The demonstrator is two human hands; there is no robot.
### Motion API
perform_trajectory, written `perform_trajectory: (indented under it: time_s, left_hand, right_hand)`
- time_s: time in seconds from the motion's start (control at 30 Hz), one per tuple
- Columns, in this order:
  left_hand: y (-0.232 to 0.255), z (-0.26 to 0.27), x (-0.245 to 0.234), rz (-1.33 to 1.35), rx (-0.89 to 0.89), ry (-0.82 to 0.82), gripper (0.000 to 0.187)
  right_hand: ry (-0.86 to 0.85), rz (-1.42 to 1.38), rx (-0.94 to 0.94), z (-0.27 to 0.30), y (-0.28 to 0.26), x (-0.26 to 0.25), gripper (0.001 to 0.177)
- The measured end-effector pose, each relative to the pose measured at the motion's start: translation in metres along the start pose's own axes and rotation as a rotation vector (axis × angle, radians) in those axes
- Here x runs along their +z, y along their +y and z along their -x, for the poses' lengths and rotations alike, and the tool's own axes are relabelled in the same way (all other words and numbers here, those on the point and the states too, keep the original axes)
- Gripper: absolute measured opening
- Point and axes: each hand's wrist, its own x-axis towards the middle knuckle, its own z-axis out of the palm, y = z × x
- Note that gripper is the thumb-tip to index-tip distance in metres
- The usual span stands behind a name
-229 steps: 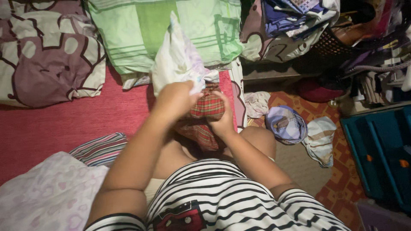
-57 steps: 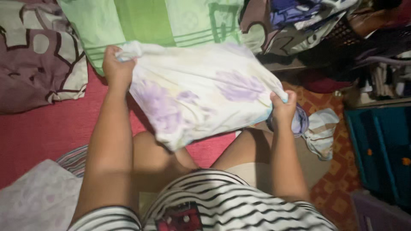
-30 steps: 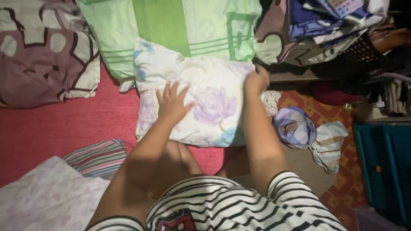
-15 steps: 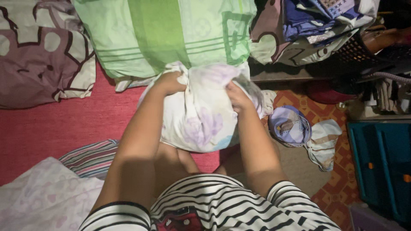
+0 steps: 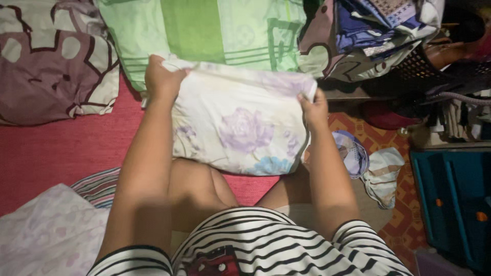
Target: The person folds pillowcases and a blanket by hand, placing a small red zippered bag inside a pillowcase and then folding and patting down several items on a bed.
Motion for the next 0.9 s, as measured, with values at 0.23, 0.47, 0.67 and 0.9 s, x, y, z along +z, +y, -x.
perform_trajectory:
  time_s: [0.23,0.47,0.67,0.9]
  left_hand:
    - [-0.013,0.063,0.033,-0.236,0.348,0.354,0.09]
    - [-0.022,0.183,0.08,-0.423,0.739,-0.292,0.074]
    - [-0.053,0.124,0.075,-0.521,0.591,-0.39,0.077]
    - [0.008,0.182,0.092,-0.407,0.479,-0.348,0.062]
  right_hand:
    - [0.278,0.477,-0.602,0.056,-0.043,0.088,0.073]
    - [-0.638,1.162,-0.17,0.089,-0.018,0.16,0.061]
    - [0.017,0.78,-0.223,0.081,0.026,0.001,0.031]
    - [-0.685,0.842,0.403,0.168,0.026,-0.077,0.017]
